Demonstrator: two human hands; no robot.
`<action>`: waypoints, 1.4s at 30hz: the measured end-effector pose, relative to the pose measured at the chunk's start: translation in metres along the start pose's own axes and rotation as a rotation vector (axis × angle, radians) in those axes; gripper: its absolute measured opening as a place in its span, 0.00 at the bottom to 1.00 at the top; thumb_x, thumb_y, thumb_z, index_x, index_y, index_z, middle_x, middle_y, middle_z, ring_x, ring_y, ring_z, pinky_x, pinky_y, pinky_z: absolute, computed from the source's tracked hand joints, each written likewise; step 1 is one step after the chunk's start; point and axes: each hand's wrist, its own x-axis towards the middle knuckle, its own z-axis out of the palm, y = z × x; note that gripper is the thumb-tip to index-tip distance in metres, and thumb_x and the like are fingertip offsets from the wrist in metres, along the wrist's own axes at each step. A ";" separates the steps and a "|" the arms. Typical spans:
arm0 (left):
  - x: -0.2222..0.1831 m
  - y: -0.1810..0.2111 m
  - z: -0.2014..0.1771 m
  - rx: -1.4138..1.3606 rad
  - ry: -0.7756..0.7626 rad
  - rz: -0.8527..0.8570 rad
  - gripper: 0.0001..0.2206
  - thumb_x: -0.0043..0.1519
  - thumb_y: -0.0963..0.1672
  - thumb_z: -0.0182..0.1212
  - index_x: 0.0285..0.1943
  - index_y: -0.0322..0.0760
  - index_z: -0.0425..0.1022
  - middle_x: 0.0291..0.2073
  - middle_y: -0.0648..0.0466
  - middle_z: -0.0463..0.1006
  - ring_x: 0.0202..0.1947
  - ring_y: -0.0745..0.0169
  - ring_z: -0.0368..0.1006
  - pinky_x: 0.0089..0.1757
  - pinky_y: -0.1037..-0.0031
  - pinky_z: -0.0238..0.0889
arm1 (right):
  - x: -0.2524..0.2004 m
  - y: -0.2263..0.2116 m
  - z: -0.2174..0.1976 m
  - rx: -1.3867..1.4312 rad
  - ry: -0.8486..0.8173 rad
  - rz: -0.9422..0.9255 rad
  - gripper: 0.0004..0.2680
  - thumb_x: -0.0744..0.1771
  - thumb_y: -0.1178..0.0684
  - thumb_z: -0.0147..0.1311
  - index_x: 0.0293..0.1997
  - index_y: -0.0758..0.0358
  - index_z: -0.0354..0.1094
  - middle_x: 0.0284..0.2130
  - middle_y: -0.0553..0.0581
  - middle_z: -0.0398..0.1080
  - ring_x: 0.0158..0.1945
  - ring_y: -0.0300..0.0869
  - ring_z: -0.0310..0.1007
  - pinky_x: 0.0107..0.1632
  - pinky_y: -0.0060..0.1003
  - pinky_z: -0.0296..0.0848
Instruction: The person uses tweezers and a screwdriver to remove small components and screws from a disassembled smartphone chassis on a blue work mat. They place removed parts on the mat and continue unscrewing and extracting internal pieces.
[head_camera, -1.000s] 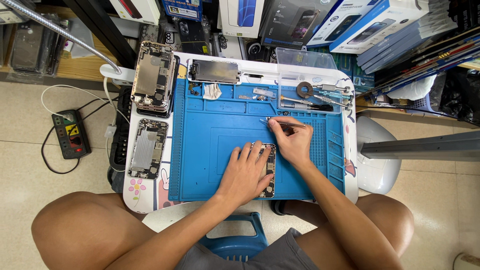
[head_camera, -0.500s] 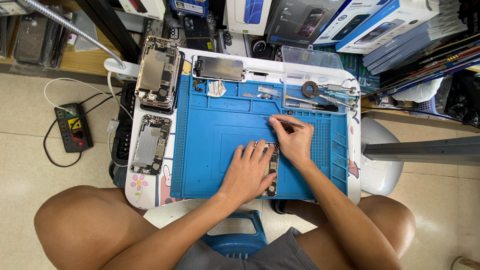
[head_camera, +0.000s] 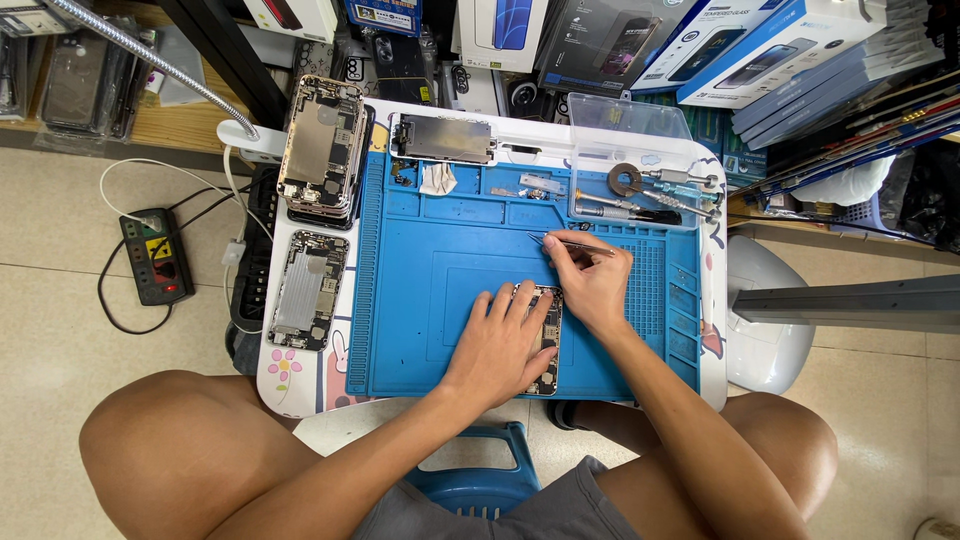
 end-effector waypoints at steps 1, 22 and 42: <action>0.000 0.000 -0.001 -0.001 0.000 0.000 0.30 0.68 0.57 0.49 0.74 0.37 0.66 0.64 0.36 0.66 0.64 0.39 0.63 0.58 0.48 0.55 | 0.000 0.000 0.000 -0.001 0.000 0.000 0.02 0.67 0.62 0.65 0.39 0.61 0.82 0.25 0.58 0.80 0.25 0.40 0.80 0.27 0.30 0.72; 0.006 -0.001 -0.045 -0.253 -0.181 -0.056 0.43 0.65 0.67 0.30 0.78 0.40 0.62 0.66 0.32 0.64 0.67 0.35 0.61 0.61 0.45 0.51 | 0.003 -0.027 -0.050 -0.118 -0.063 -0.010 0.02 0.66 0.60 0.65 0.40 0.60 0.81 0.22 0.59 0.76 0.23 0.43 0.73 0.25 0.35 0.70; 0.003 -0.011 -0.082 -0.217 -0.353 0.031 0.44 0.51 0.62 0.65 0.76 0.46 0.63 0.75 0.35 0.56 0.73 0.39 0.54 0.64 0.53 0.50 | 0.010 -0.087 -0.096 -0.876 -1.005 0.016 0.17 0.62 0.35 0.57 0.49 0.52 0.73 0.32 0.51 0.77 0.42 0.45 0.79 0.42 0.40 0.80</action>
